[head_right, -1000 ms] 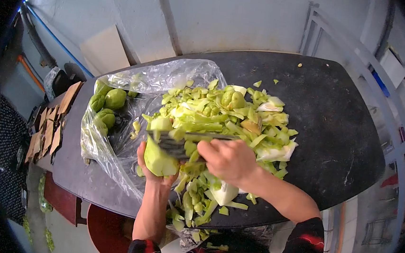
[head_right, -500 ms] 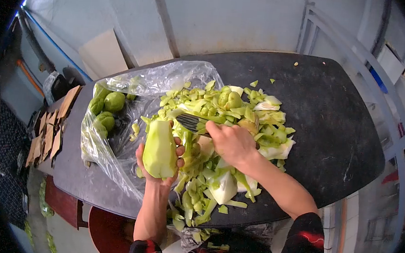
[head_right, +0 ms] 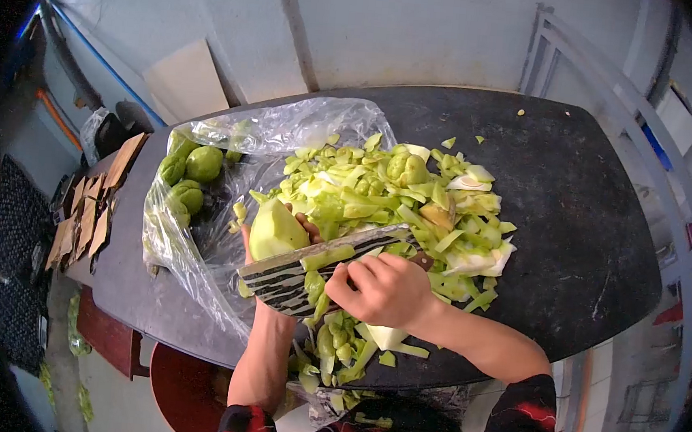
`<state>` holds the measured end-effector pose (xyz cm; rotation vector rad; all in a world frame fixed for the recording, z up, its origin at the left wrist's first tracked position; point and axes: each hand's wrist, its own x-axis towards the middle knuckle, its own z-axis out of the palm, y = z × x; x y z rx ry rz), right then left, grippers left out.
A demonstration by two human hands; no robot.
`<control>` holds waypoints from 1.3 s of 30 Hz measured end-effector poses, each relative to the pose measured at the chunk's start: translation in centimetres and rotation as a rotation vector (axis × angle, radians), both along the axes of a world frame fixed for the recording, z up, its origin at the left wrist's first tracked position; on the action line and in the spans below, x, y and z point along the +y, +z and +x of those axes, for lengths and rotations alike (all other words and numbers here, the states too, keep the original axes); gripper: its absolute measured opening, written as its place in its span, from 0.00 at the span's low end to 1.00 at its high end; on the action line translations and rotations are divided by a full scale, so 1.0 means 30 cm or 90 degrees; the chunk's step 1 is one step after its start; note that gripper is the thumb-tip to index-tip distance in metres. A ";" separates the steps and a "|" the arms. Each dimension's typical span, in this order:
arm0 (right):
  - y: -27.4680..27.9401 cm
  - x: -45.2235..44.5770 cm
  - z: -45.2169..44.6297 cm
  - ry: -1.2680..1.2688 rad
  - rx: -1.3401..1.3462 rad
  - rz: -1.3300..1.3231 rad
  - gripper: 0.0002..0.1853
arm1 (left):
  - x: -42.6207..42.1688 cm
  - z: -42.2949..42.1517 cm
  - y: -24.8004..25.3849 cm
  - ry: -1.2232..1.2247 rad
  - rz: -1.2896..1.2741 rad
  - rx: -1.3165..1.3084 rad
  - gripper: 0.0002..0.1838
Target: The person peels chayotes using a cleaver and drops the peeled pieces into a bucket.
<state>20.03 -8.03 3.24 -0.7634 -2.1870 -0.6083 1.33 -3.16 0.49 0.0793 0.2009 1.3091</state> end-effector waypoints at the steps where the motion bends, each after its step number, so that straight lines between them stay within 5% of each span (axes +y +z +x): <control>1: 0.000 -0.001 -0.004 0.002 -0.005 0.006 0.05 | -0.006 -0.003 0.009 -0.013 0.042 -0.006 0.35; 10: 0.003 -0.020 -0.011 -0.023 -0.039 0.024 0.05 | -0.007 -0.012 0.008 0.017 0.061 0.057 0.33; 12: -0.034 0.039 0.008 -0.046 -0.007 0.011 0.05 | -0.020 -0.011 0.031 0.050 0.059 0.173 0.33; 18: -0.008 0.024 0.014 -0.068 0.009 -0.023 0.04 | -0.020 -0.008 0.035 0.059 0.074 0.108 0.35; 20: 0.022 -0.007 -0.001 0.003 0.024 -0.029 0.04 | -0.019 -0.008 0.037 0.052 0.120 0.242 0.37; 29: -0.010 0.016 0.031 -0.033 0.065 -0.152 0.13 | -0.015 -0.006 0.007 0.005 0.171 0.168 0.42; 32: 0.018 -0.002 0.009 0.018 0.112 -0.098 0.05 | -0.012 -0.018 -0.014 -0.066 0.260 0.162 0.45; 39: 0.020 0.031 0.049 -0.050 0.060 -0.153 0.06 | -0.035 -0.014 0.041 -0.064 0.192 0.265 0.47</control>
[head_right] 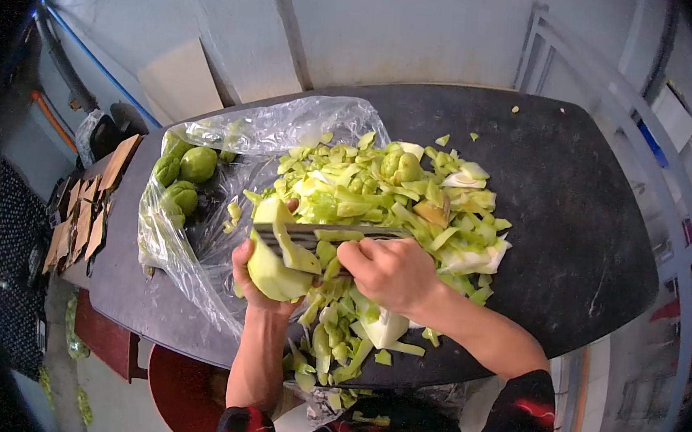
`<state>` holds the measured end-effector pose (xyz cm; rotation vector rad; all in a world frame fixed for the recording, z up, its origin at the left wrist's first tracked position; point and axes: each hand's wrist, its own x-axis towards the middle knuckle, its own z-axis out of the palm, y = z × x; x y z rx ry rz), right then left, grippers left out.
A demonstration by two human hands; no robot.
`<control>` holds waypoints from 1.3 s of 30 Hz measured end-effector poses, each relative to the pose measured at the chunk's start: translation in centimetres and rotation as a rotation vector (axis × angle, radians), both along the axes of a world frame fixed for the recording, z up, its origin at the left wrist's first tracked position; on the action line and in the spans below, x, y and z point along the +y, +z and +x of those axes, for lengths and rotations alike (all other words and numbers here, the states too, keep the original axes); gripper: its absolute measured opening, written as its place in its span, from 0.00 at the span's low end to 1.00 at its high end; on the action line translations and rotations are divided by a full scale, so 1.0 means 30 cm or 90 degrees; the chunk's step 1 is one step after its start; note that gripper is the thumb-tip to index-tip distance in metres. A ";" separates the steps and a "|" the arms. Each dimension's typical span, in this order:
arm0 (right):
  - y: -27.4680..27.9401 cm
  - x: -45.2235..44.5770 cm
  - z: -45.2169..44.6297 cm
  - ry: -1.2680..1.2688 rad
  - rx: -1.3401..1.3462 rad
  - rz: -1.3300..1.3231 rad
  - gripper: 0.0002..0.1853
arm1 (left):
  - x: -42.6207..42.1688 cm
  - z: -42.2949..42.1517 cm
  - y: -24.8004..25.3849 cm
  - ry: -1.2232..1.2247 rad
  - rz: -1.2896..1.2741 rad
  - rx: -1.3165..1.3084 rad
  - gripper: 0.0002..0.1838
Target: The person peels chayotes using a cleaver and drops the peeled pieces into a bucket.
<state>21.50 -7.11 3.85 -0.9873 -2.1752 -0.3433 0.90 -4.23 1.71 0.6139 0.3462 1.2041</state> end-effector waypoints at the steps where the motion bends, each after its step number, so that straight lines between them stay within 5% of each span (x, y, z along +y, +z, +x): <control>1: 0.017 -0.016 -0.006 0.027 0.020 0.019 0.06 | -0.005 0.000 -0.007 -0.002 -0.003 0.003 0.47; 9: -0.053 0.062 0.030 -0.080 0.033 -0.046 0.06 | -0.010 0.012 -0.029 0.008 -0.063 -0.046 0.39; 11: -0.029 0.029 0.019 -0.083 0.043 -0.114 0.12 | -0.012 0.013 -0.020 0.057 -0.105 -0.086 0.37; 19: -0.012 -0.006 -0.013 0.026 -0.033 0.143 0.05 | 0.032 -0.011 -0.050 0.115 -0.101 -0.135 0.33; 25: -0.023 -0.017 -0.026 0.069 -0.058 0.181 0.05 | 0.033 -0.017 -0.051 0.036 -0.030 -0.158 0.42; 29: -0.033 -0.018 -0.037 0.074 -0.077 0.189 0.06 | 0.032 -0.012 -0.034 0.031 -0.165 -0.183 0.37; 39: -0.033 -0.015 -0.048 0.040 -0.097 0.217 0.05 | 0.024 -0.001 -0.024 0.020 -0.081 -0.132 0.36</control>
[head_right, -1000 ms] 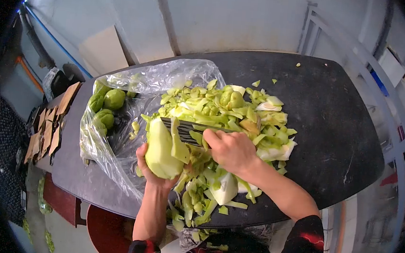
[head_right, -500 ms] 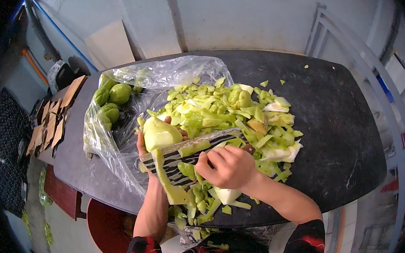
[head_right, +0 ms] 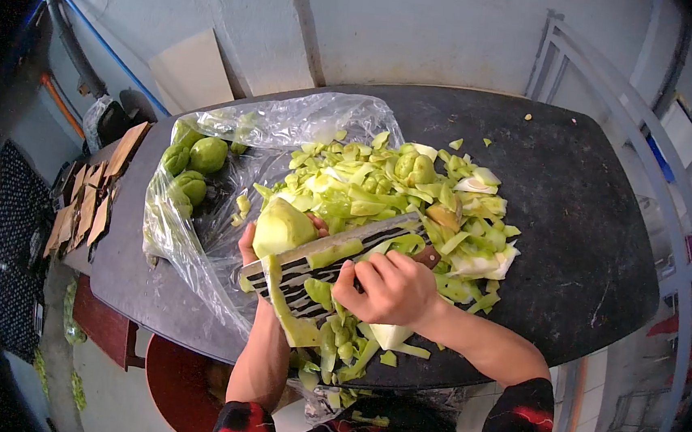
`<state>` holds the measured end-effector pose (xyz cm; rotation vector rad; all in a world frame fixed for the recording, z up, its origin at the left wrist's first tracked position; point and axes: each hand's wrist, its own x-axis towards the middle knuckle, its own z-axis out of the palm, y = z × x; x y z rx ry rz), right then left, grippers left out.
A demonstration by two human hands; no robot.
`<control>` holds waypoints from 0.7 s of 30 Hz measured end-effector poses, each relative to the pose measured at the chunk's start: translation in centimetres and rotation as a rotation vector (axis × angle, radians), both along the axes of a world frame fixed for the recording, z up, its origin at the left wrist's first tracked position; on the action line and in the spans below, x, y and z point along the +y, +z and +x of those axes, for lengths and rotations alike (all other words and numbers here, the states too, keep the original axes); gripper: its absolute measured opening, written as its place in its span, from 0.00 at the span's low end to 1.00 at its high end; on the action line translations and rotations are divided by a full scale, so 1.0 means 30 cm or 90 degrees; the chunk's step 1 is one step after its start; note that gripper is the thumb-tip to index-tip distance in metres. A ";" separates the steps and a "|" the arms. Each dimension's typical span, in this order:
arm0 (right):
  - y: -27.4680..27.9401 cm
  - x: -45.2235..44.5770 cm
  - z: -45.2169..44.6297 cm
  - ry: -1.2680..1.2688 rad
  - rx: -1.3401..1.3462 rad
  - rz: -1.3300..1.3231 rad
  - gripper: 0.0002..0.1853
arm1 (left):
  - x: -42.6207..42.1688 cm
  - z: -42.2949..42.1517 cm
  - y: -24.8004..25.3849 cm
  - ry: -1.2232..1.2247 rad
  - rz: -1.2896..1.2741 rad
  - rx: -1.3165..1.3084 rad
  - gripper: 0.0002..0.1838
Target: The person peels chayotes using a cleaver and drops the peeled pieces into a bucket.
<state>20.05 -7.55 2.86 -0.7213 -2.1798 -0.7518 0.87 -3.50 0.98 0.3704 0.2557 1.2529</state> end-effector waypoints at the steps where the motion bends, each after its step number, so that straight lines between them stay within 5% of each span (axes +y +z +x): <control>1: -0.002 0.010 0.005 0.007 0.017 -0.017 0.05 | -0.002 0.001 0.004 0.000 0.000 0.000 0.36; 14: -0.021 0.058 0.063 -0.101 0.049 -0.151 0.04 | 0.001 -0.011 0.049 0.168 -0.105 0.018 0.32; 21: 0.039 -0.009 0.027 -0.030 0.026 -0.127 0.03 | -0.013 -0.011 0.042 0.063 -0.019 0.118 0.34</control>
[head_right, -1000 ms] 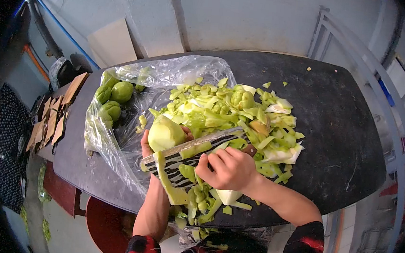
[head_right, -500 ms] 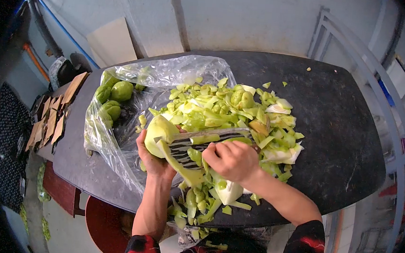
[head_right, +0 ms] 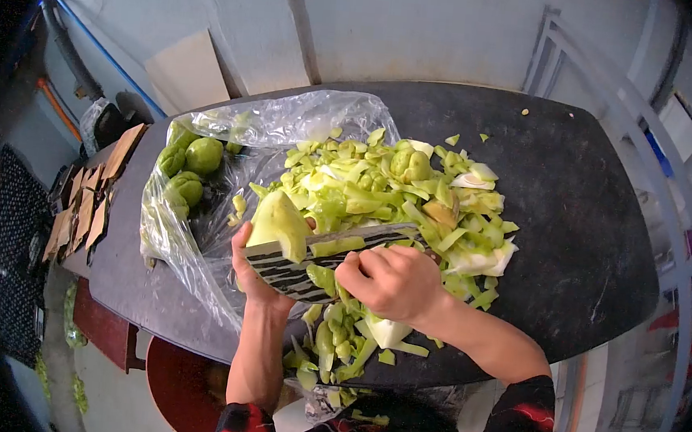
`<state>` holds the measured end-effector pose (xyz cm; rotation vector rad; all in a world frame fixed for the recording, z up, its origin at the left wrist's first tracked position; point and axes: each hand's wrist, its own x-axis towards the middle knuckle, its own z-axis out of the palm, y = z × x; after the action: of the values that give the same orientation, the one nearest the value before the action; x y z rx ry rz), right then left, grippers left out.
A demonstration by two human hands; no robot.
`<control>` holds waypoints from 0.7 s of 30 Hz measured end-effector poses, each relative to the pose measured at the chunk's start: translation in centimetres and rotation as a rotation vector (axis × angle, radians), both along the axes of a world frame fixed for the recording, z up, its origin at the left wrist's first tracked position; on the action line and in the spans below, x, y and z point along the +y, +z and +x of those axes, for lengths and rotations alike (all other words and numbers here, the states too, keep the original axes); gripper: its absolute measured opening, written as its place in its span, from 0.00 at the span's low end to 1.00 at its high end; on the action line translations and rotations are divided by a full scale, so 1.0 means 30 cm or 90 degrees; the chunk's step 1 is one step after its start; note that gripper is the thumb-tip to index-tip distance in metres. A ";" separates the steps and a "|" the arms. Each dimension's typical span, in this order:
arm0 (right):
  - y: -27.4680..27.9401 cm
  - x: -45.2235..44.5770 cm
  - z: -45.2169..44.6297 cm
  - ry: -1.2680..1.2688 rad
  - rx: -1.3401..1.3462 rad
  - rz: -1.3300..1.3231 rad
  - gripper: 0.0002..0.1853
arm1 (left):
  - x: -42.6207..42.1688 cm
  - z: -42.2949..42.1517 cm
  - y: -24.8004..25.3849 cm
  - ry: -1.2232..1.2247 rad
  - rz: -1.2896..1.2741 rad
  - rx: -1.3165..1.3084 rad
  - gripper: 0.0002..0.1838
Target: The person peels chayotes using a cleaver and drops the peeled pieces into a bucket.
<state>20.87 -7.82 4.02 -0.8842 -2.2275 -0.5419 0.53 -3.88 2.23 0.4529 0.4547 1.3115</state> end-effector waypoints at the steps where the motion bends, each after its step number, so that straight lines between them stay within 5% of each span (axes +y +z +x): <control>1: 0.003 -0.005 -0.001 0.000 -0.004 0.013 0.04 | -0.002 0.000 0.000 -0.002 -0.001 0.000 0.34; 7: -0.025 0.042 0.021 -0.037 0.049 -0.019 0.06 | -0.002 -0.024 -0.033 -0.077 0.032 -0.115 0.34; 21: -0.034 0.067 0.049 -0.073 0.056 -0.071 0.05 | -0.012 -0.011 -0.042 -0.065 0.019 0.021 0.35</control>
<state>22.34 -5.80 3.01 -1.0778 -2.1539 -0.4270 0.20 -4.25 0.97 0.5169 0.4336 1.2153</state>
